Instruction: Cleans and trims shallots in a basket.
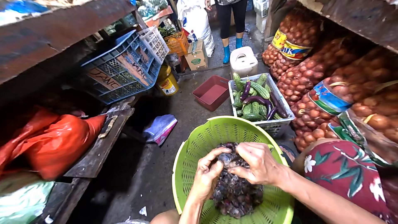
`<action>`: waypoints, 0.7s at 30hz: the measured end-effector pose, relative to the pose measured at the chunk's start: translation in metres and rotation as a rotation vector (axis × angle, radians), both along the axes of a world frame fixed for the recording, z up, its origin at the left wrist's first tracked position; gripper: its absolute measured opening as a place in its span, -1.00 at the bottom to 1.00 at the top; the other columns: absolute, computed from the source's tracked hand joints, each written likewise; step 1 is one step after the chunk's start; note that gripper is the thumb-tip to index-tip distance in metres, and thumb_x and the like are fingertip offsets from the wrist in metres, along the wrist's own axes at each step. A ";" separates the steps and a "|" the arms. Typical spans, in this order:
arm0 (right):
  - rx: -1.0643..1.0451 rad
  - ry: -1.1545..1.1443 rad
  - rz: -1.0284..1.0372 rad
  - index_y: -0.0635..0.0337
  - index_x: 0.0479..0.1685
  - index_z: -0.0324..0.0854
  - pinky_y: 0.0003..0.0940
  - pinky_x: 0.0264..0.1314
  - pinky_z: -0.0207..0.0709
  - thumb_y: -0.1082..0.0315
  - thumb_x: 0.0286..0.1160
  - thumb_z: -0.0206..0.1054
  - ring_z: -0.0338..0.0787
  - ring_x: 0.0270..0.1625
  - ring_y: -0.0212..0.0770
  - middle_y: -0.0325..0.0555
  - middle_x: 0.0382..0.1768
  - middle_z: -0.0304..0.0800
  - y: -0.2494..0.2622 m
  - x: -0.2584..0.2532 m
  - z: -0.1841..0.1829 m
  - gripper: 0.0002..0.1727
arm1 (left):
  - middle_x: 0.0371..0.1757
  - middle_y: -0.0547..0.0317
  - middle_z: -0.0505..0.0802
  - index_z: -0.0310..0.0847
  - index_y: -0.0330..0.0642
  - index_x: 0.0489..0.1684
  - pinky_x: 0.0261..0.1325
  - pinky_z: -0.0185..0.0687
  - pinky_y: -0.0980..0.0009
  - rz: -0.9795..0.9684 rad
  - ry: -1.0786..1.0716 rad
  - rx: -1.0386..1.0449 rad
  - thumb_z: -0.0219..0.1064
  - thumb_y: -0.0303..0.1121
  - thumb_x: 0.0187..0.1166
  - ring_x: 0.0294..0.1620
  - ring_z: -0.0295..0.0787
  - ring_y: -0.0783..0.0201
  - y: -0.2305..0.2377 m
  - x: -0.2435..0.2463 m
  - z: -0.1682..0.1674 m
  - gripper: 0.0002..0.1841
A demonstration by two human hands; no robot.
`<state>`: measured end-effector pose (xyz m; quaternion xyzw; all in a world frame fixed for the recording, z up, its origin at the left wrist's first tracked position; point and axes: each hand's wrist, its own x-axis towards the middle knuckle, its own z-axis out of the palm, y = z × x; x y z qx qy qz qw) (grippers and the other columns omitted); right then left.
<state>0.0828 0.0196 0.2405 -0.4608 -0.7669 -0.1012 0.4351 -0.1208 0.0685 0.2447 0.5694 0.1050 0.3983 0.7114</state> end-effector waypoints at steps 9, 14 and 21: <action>-0.072 0.035 0.003 0.13 -0.58 0.51 -0.38 -0.70 0.25 -0.30 0.66 0.10 0.46 -0.71 -0.27 -0.21 -0.75 0.39 -0.002 -0.001 -0.004 -0.33 | 0.27 0.22 0.83 0.75 -0.13 0.30 0.28 0.69 0.41 0.055 0.051 -0.043 0.32 -0.23 0.67 0.18 0.77 0.43 -0.004 0.002 0.002 -0.66; -0.050 0.072 0.018 0.10 -0.67 0.46 -0.40 -0.71 0.20 -0.25 0.66 0.14 0.40 -0.74 -0.30 -0.24 -0.80 0.32 -0.001 -0.005 -0.006 -0.34 | 0.20 0.16 0.85 0.75 -0.15 0.30 0.21 0.73 0.42 0.014 -0.020 -0.156 0.34 -0.25 0.65 0.09 0.81 0.41 -0.006 0.004 0.002 -0.66; -0.028 0.007 -0.009 0.13 -0.54 0.50 -0.36 -0.67 0.30 -0.28 0.70 0.04 0.50 -0.68 -0.23 -0.19 -0.72 0.42 0.000 -0.003 -0.003 -0.33 | 0.21 0.17 0.86 0.75 -0.19 0.28 0.25 0.72 0.41 0.052 0.035 -0.107 0.32 -0.24 0.67 0.12 0.81 0.41 -0.005 0.004 0.002 -0.66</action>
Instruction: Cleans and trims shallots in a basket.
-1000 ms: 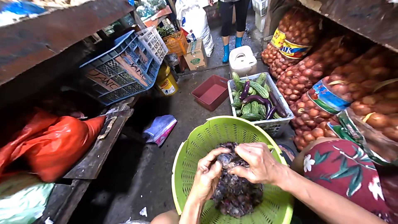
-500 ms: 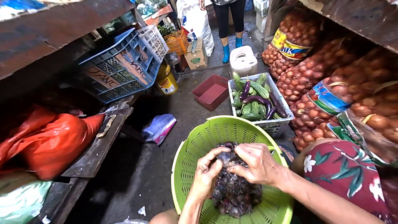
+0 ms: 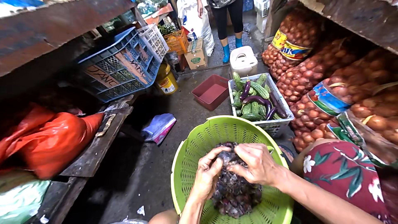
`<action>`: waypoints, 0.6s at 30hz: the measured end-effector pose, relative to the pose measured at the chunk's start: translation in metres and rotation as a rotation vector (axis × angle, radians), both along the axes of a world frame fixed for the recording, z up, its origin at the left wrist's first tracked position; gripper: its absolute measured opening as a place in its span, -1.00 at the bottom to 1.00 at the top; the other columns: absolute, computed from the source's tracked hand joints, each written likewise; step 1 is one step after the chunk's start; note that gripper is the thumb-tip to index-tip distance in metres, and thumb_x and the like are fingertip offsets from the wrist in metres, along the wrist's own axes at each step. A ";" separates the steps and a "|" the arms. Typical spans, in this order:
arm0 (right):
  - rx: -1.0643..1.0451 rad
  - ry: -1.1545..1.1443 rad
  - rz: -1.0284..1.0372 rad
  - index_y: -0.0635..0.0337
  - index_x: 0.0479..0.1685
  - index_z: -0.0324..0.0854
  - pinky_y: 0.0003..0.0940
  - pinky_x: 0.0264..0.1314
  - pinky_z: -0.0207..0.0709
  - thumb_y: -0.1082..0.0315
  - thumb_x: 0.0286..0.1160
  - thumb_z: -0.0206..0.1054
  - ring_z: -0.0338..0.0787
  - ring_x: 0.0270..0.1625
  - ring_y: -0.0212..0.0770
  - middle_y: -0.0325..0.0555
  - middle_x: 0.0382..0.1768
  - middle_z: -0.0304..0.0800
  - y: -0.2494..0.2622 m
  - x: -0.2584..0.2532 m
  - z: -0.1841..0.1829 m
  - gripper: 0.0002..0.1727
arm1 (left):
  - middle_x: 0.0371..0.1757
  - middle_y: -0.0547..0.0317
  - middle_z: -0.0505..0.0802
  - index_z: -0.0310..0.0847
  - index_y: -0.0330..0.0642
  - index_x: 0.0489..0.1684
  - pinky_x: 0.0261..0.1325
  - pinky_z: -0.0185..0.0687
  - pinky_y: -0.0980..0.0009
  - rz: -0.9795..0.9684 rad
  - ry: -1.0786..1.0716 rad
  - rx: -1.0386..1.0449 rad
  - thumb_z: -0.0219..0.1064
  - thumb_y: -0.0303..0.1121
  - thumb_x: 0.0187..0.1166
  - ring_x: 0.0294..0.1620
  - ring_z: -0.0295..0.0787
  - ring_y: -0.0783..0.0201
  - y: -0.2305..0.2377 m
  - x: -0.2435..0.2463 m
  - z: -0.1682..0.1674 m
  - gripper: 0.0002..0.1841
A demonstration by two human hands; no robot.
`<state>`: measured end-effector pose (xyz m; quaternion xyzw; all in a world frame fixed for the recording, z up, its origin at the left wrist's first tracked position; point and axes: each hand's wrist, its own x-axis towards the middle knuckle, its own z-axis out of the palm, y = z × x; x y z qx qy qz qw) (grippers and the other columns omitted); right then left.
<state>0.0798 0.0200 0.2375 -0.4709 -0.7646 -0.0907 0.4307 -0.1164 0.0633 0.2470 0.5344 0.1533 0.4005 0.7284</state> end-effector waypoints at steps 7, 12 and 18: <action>0.036 -0.029 -0.072 0.11 -0.61 0.49 -0.34 -0.68 0.28 -0.22 0.74 0.00 0.48 -0.70 -0.21 -0.20 -0.75 0.39 0.000 -0.005 -0.006 -0.34 | 0.13 0.10 0.87 0.75 -0.22 0.27 0.20 0.75 0.40 0.021 -0.099 -0.156 0.36 -0.28 0.63 0.06 0.84 0.37 -0.004 0.005 -0.002 -0.67; -0.103 0.035 0.051 0.11 -0.60 0.56 -0.32 -0.75 0.32 -0.26 0.69 0.08 0.52 -0.74 -0.23 -0.22 -0.77 0.43 -0.009 -0.025 -0.014 -0.34 | -0.05 0.01 0.90 0.73 -0.23 0.23 0.09 0.83 0.33 0.134 -0.171 -0.365 0.44 -0.38 0.52 -0.08 0.90 0.25 -0.002 0.007 -0.002 -0.67; -0.496 0.580 0.158 0.33 0.07 0.62 -0.40 -0.28 0.63 -0.01 0.38 0.52 0.71 -0.35 -0.35 -0.08 -0.33 0.75 -0.008 -0.012 0.016 -0.44 | 0.27 0.19 0.83 0.83 -0.12 0.19 0.17 0.81 0.40 0.276 0.154 0.159 0.62 -0.55 0.19 0.16 0.82 0.36 0.005 -0.005 -0.004 -0.52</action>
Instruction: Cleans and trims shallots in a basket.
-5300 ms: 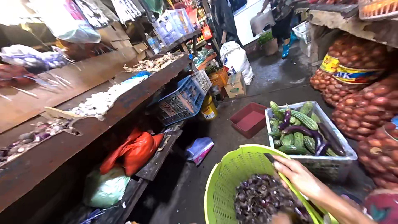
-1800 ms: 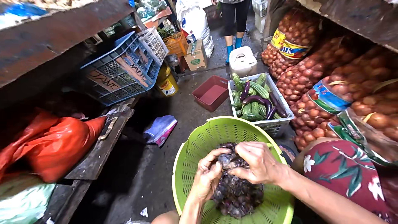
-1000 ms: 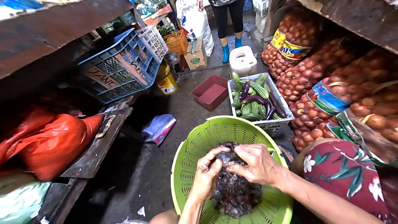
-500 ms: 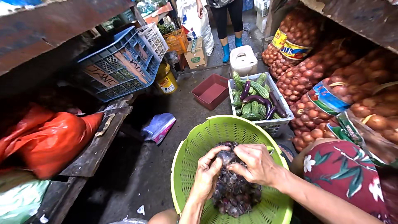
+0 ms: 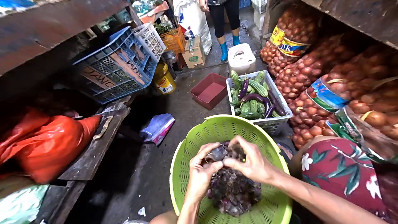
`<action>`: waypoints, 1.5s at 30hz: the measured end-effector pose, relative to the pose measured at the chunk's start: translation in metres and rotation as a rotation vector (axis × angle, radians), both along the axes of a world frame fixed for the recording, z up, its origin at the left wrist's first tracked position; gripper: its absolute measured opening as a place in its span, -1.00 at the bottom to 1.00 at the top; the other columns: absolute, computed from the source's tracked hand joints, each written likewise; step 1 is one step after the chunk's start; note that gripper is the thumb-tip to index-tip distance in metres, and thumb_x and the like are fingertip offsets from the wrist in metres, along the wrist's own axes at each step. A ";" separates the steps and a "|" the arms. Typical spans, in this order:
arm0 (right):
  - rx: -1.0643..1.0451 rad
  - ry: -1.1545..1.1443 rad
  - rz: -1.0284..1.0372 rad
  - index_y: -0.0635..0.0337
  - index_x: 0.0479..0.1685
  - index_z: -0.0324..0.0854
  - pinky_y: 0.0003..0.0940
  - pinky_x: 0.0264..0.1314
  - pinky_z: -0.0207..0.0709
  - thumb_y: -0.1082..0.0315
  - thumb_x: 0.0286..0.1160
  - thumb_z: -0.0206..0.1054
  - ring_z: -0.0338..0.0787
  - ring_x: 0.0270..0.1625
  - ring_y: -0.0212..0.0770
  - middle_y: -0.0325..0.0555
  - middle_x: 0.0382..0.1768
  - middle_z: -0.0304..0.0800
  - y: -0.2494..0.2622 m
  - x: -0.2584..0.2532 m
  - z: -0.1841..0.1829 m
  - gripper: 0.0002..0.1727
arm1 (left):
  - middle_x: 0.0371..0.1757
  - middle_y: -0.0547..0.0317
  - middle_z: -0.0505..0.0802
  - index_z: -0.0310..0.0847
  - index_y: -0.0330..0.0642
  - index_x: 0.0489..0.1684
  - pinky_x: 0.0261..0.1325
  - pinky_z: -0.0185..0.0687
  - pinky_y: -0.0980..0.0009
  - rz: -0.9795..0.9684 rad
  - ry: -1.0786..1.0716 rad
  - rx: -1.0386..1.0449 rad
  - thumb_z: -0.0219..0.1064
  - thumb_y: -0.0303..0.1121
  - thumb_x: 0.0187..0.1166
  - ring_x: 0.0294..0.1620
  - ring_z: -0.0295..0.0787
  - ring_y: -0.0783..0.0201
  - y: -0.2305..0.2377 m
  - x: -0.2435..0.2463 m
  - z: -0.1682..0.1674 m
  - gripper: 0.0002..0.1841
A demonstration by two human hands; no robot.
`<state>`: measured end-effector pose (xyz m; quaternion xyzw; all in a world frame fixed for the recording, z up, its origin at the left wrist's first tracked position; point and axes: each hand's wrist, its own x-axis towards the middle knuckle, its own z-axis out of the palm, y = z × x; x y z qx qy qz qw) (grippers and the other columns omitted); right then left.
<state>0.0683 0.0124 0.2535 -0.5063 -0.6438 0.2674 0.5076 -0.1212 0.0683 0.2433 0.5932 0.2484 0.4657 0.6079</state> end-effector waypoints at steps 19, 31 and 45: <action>0.143 0.461 -0.039 0.22 -0.31 0.74 -0.79 -0.43 0.47 0.42 0.48 0.38 0.57 -0.46 -0.72 -0.39 -0.33 0.75 0.012 -0.008 -0.010 -0.92 | 0.22 0.01 0.86 0.77 -0.12 0.28 0.20 0.84 0.13 -0.223 -0.374 -0.360 0.54 -0.38 0.43 0.13 0.89 0.13 -0.013 0.015 -0.007 -0.60; -0.288 0.121 -0.119 0.12 0.57 0.52 -0.33 -0.06 0.65 0.08 0.48 0.40 0.74 -0.08 -0.31 -0.05 0.17 0.75 0.024 0.024 0.005 -0.35 | 0.03 -0.07 0.86 0.76 -0.15 0.12 0.08 0.81 0.20 -0.291 -0.466 -0.695 0.51 -0.19 0.45 -0.01 0.87 0.10 -0.007 0.008 0.001 -0.65; 0.711 -0.599 -0.175 0.16 -0.38 0.66 -0.38 -0.61 0.37 0.37 0.55 0.20 0.61 -0.58 -0.22 -0.10 -0.50 0.70 0.020 0.018 -0.019 -0.81 | -0.14 0.09 0.91 0.73 -0.35 0.10 -0.25 0.86 0.43 -0.051 -0.054 -0.430 0.43 -0.47 0.47 -0.38 0.86 0.35 -0.012 0.011 0.013 -0.73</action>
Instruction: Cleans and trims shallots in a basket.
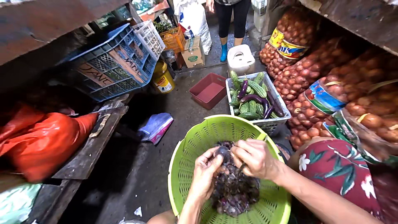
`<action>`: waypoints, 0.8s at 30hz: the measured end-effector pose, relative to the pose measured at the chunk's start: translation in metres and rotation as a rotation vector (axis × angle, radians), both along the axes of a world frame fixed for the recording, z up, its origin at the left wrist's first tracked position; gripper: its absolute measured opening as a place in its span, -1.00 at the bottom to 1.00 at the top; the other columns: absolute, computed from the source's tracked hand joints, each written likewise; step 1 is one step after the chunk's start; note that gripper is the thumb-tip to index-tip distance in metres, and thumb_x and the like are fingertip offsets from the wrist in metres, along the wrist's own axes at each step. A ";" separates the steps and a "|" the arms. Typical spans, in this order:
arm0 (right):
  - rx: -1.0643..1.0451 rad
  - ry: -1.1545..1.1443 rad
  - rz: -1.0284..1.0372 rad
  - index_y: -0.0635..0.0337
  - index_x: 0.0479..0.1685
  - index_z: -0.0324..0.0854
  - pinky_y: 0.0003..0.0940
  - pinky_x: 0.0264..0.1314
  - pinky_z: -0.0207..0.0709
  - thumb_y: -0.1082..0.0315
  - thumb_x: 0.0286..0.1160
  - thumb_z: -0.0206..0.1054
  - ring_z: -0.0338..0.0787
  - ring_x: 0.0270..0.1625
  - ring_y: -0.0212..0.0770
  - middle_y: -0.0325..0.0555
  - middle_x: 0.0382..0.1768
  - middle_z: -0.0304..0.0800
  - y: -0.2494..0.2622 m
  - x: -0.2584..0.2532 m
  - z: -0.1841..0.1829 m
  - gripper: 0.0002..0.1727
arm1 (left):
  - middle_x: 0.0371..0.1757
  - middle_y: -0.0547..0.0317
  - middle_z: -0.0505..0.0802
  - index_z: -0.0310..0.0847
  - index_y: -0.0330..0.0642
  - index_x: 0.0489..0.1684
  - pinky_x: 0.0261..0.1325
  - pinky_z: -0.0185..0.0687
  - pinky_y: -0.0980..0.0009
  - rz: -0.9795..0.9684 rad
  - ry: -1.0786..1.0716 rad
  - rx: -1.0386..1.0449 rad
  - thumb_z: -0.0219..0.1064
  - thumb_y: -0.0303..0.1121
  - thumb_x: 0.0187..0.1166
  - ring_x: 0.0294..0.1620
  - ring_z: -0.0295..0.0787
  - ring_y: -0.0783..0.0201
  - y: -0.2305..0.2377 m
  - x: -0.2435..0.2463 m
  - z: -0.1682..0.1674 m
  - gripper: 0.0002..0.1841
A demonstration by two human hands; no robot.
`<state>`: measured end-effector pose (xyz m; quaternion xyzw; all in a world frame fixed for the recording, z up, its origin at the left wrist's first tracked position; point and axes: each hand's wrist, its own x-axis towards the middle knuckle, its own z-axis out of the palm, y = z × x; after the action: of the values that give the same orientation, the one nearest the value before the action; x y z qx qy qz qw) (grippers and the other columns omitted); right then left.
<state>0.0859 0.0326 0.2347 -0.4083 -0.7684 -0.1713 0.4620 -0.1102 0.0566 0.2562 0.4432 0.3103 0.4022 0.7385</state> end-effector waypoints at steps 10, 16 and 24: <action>-0.307 0.371 0.039 0.25 -0.37 0.65 -0.56 -0.45 0.47 0.33 0.49 0.30 0.62 -0.46 -0.35 -0.06 -0.46 0.65 -0.002 -0.003 0.007 -0.82 | 0.04 0.15 0.81 0.75 -0.37 0.11 0.00 0.79 0.53 -0.201 0.445 0.432 0.40 -0.34 0.49 -0.07 0.80 0.49 0.003 -0.006 -0.009 -0.67; -0.928 0.747 0.053 0.27 0.07 0.60 -0.42 -0.24 0.59 0.43 0.37 0.37 0.69 -0.26 -0.38 -0.17 -0.18 0.72 -0.002 0.015 0.031 -0.71 | 0.20 0.06 0.85 0.60 -0.21 0.47 0.05 0.82 0.32 -0.285 -0.154 -0.033 0.54 -0.29 0.36 0.01 0.86 0.25 0.009 -0.010 -0.005 -0.40; -0.527 0.527 0.428 0.26 0.01 0.85 -0.71 0.07 0.62 0.28 0.43 0.53 0.75 0.00 -0.51 -0.05 -0.04 0.82 -0.004 0.003 0.013 -0.73 | -0.16 0.08 0.91 0.70 -0.15 0.07 -0.24 0.84 0.46 -0.112 -0.097 -0.118 0.45 -0.21 0.57 -0.32 0.88 0.34 0.006 -0.005 -0.004 -0.73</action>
<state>0.0885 0.0283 0.2478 -0.3736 -0.7090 0.2405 0.5476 -0.1149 0.0631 0.2519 0.3957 0.2718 0.3625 0.7988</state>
